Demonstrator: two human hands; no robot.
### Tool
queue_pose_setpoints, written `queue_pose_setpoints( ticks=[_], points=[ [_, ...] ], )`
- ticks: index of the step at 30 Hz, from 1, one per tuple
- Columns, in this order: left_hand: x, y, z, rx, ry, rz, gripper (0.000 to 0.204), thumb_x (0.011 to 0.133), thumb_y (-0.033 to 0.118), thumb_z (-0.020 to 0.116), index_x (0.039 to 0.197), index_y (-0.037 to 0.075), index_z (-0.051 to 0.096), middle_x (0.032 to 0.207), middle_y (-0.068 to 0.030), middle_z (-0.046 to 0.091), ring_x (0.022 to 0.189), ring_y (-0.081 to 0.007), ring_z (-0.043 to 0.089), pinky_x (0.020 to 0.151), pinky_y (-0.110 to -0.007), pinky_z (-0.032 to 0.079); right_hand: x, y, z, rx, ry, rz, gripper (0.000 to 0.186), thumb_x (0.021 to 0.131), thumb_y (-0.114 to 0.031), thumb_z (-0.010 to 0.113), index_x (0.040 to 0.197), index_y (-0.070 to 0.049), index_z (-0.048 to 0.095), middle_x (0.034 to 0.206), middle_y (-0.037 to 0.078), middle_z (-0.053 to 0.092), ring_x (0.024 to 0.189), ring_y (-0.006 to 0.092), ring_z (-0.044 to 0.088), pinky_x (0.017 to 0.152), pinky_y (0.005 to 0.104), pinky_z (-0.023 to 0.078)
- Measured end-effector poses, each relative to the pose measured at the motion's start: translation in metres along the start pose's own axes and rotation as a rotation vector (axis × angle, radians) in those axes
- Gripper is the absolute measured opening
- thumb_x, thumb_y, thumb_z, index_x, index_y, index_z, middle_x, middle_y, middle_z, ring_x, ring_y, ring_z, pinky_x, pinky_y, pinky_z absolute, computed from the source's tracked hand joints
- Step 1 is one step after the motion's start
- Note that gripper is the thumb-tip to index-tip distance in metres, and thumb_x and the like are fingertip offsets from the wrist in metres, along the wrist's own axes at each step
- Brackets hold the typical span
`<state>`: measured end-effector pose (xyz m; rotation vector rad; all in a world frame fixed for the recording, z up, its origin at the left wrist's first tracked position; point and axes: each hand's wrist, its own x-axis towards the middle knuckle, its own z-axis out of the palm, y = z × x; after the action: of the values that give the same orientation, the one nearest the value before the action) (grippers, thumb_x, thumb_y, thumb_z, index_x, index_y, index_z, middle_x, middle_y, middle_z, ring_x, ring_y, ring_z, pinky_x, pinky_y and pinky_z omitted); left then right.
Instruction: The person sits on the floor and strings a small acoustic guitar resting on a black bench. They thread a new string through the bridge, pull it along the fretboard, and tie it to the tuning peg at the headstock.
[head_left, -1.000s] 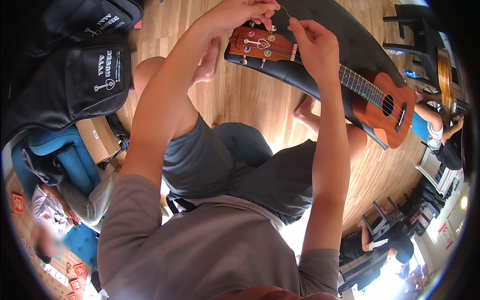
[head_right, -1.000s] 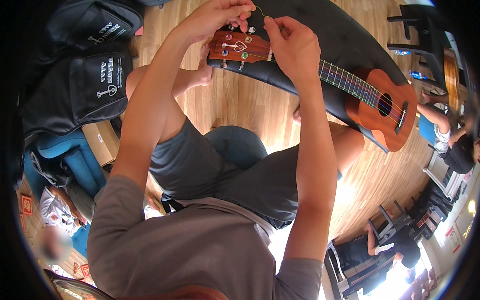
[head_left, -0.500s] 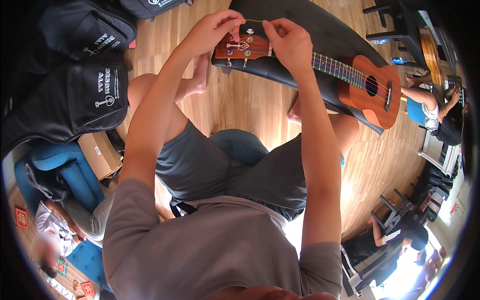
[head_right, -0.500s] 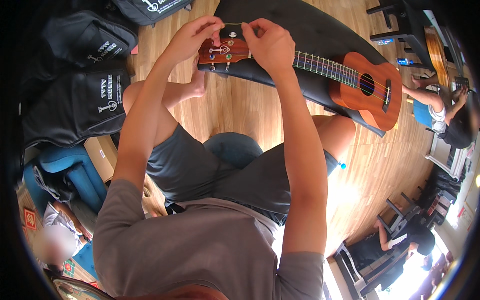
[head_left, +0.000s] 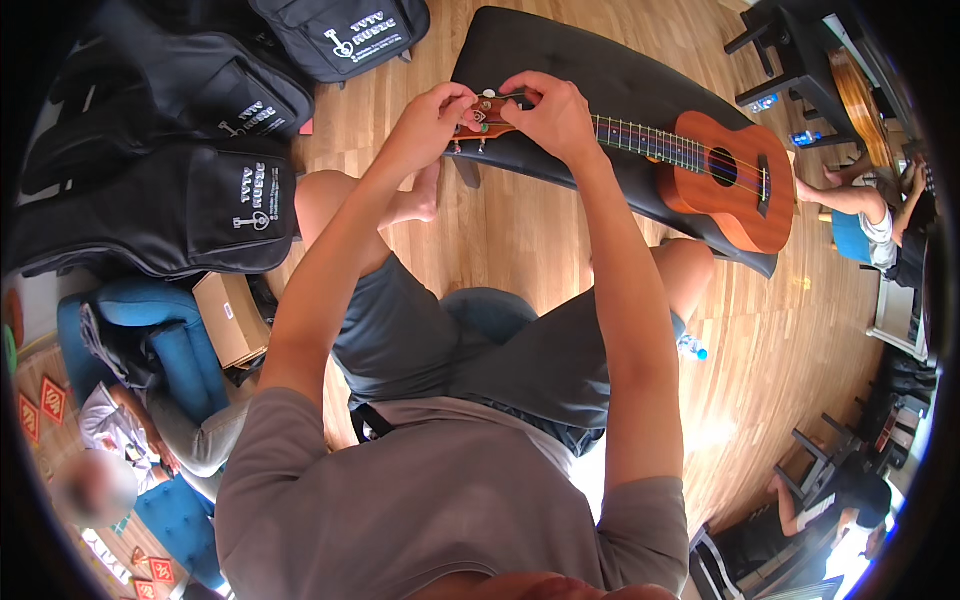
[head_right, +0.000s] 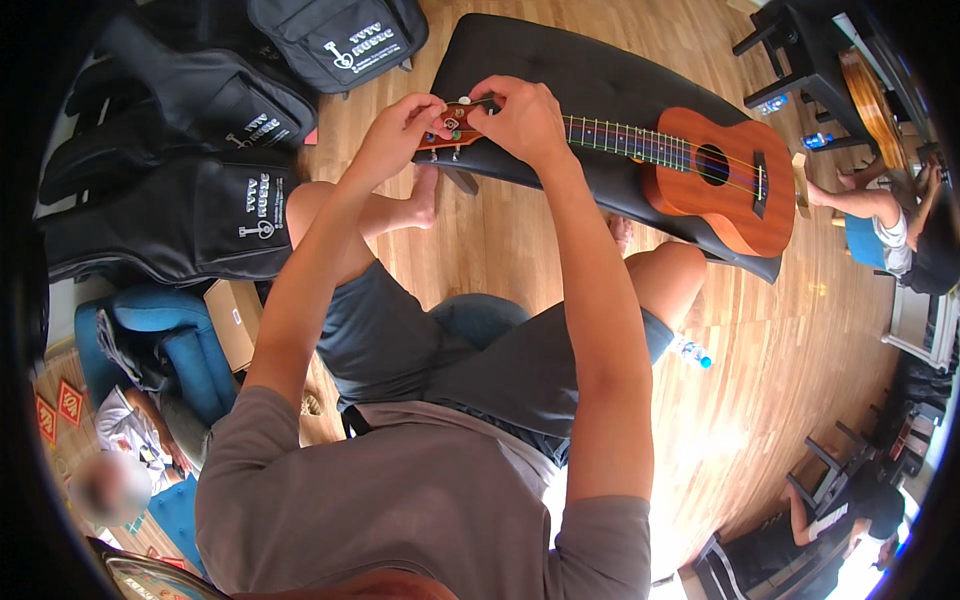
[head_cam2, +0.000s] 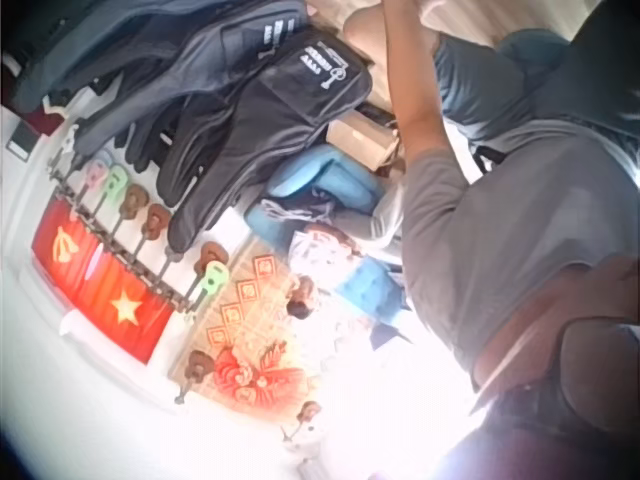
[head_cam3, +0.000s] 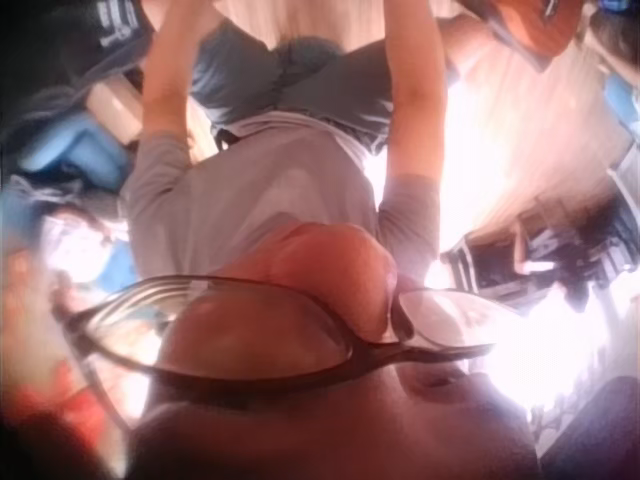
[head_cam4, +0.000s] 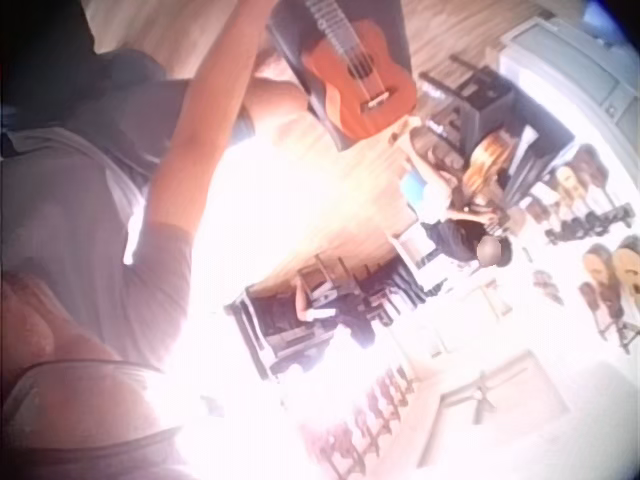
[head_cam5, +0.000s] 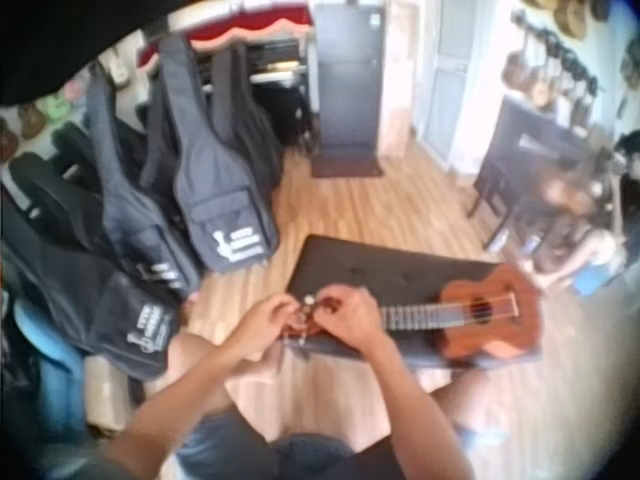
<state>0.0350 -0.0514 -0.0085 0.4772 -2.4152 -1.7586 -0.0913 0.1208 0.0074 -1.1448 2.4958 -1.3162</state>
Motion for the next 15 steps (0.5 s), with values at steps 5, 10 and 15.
queue_pose_setpoints(
  ticks=[5, 10, 15],
  points=[
    [-0.009, 0.011, 0.02, -0.085, 0.058, -0.036, 0.026, 0.105, 0.016, 0.051, 0.12, -0.005, 0.058, 0.095, -0.0114, 0.069, 0.089, -0.0188, 0.072, 0.079, -0.027, 0.056, -0.002, 0.011, -0.009, 0.027, -0.068, -0.2, 0.018, 0.07, -0.025, 0.076, 0.086, -0.018, 0.077, 0.081, 0.001, 0.07, 0.075, 0.0206, 0.067, 0.078, 0.0342, 0.044],
    [-0.016, 0.025, 0.035, -0.184, 0.121, -0.078, 0.024, 0.104, 0.014, 0.052, 0.117, -0.005, 0.059, 0.096, -0.012, 0.067, 0.087, -0.0197, 0.072, 0.079, -0.029, 0.058, -0.008, 0.011, -0.011, -0.1, -0.064, -0.276, 0.025, 0.07, -0.036, 0.08, 0.088, -0.019, 0.078, 0.081, 0.0, 0.067, 0.075, 0.0192, 0.064, 0.079, 0.0331, 0.039],
    [-0.019, 0.036, 0.046, -0.146, 0.189, -0.096, 0.025, 0.104, 0.016, 0.053, 0.116, -0.006, 0.059, 0.093, -0.0103, 0.067, 0.083, -0.0185, 0.071, 0.078, -0.028, 0.055, -0.012, 0.007, -0.004, -0.314, -0.004, -0.363, 0.022, 0.077, -0.041, 0.075, 0.085, -0.02, 0.075, 0.079, 0.001, 0.064, 0.075, 0.018, 0.064, 0.079, 0.0342, 0.038]
  ],
)
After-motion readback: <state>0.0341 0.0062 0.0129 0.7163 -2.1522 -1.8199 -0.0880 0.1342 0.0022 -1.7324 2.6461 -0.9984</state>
